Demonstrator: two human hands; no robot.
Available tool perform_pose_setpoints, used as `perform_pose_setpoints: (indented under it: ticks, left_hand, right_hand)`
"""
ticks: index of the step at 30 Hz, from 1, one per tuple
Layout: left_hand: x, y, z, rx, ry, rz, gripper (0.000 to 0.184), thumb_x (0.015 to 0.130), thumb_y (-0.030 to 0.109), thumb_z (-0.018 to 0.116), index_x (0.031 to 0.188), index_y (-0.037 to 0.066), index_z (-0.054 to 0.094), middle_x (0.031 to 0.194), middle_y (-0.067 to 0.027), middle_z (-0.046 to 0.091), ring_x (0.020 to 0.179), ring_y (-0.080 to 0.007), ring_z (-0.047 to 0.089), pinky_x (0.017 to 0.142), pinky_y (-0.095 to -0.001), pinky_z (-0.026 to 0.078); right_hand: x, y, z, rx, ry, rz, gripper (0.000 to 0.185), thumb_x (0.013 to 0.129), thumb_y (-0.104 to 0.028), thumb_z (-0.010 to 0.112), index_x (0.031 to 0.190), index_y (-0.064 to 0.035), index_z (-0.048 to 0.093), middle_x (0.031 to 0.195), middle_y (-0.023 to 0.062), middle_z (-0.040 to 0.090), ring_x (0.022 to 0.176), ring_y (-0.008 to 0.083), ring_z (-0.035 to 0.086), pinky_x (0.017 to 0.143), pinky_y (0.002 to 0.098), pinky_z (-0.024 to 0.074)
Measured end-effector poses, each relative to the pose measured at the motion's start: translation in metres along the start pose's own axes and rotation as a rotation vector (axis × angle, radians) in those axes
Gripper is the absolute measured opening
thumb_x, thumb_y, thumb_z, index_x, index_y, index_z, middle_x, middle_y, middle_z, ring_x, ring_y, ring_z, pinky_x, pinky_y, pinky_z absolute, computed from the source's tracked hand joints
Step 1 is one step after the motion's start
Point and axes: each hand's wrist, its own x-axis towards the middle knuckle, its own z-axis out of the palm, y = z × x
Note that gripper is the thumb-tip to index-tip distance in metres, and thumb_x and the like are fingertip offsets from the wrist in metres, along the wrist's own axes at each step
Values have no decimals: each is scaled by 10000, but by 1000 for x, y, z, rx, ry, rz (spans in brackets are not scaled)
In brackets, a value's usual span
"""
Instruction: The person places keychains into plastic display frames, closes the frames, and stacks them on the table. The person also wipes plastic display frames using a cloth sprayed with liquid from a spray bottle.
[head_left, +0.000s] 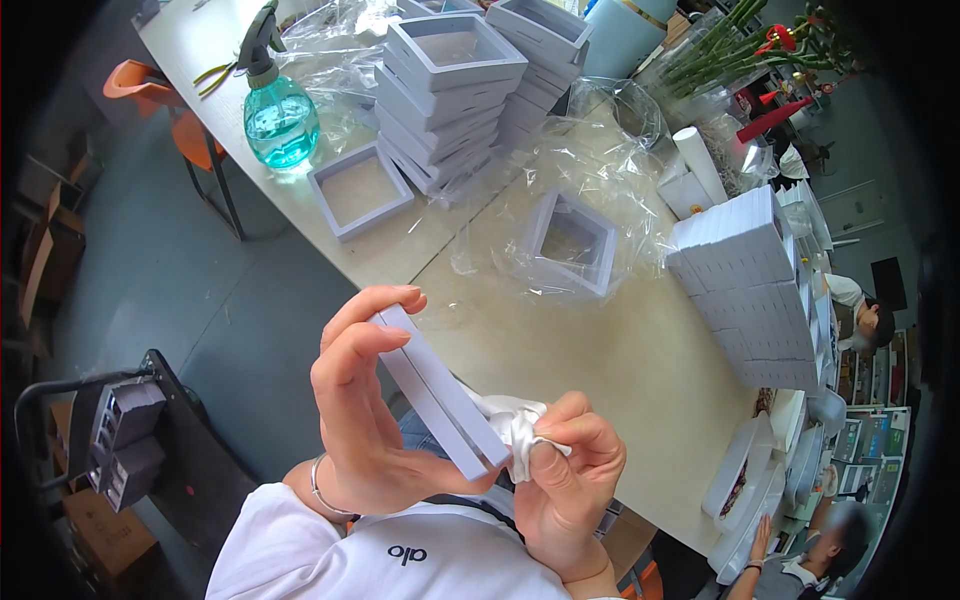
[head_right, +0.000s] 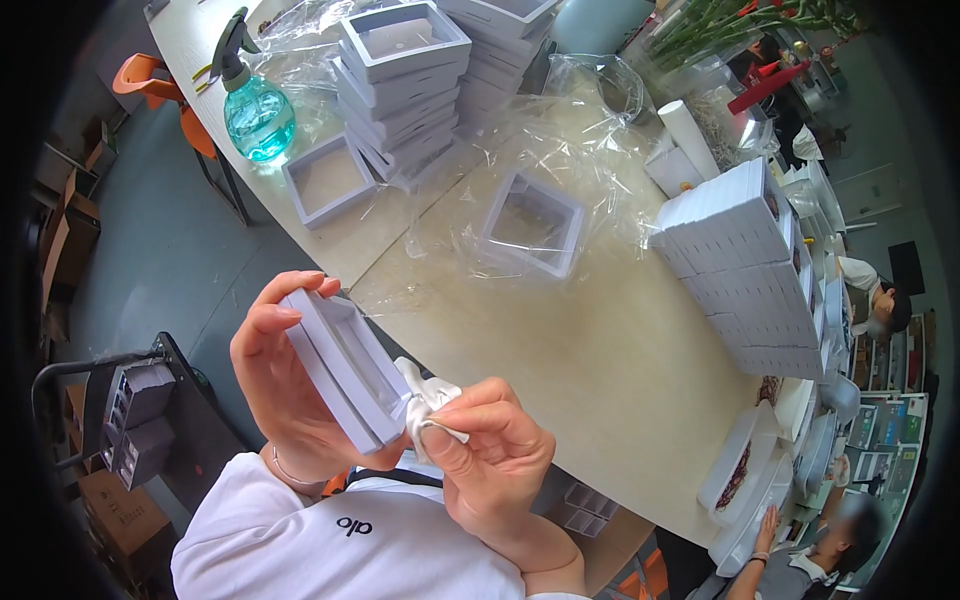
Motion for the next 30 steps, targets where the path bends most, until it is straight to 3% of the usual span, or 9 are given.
perform_pose_setpoints:
  ticks: [10, 13, 21, 24, 27, 30]
  left_hand:
    - [1, 0, 0, -9, -30, -5, 1021, 434, 279, 978, 1225, 47, 375, 1248, -261, 466, 1148, -318, 517, 965, -419, 412]
    - [0, 1, 1, 25, -24, 30, 1026, 434, 318, 982, 1221, 39, 387, 1253, -275, 469, 1148, -330, 524, 950, -420, 424]
    - [-3, -2, -2, 145, -29, 129, 1017, 445, 389, 968, 1213, 31, 405, 1266, -282, 474, 1155, -339, 529, 920, -402, 437]
    - [-4, -4, -1, 93, -11, 80, 1017, 439, 324, 986, 1215, 34, 396, 1269, -265, 466, 1155, -322, 522, 943, -405, 422]
    - [1, -7, 3, -87, -47, -22, 1096, 411, 443, 986, 1234, 66, 368, 1281, -227, 435, 1178, -279, 495, 965, -390, 416]
    - [1, -13, 5, -167, -75, -21, 1096, 412, 445, 979, 1229, 49, 364, 1278, -223, 435, 1162, -274, 502, 974, -398, 413]
  right_hand:
    - [-5, -4, 1, -237, -68, -139, 169, 803, 54, 742, 944, 12, 659, 971, 99, 577, 845, 128, 619, 769, 235, 529]
    - [-3, 0, -6, -513, -181, -300, 178, 805, 73, 732, 958, 21, 658, 983, 101, 575, 849, 122, 617, 761, 227, 529]
    - [0, 0, 5, -272, -79, -89, 157, 795, 134, 685, 922, 46, 657, 951, 90, 567, 807, 114, 608, 694, 210, 506]
    - [-1, 2, 1, -274, -95, -113, 158, 786, 135, 689, 912, 44, 661, 939, 92, 577, 792, 112, 600, 666, 206, 487]
    - [-6, 0, -1, -178, -65, -91, 164, 778, 128, 700, 908, 33, 668, 933, 94, 592, 776, 111, 590, 641, 206, 468]
    - [-7, -2, 0, -190, -69, -110, 168, 776, 116, 710, 907, 18, 674, 937, 93, 603, 768, 111, 586, 637, 207, 462]
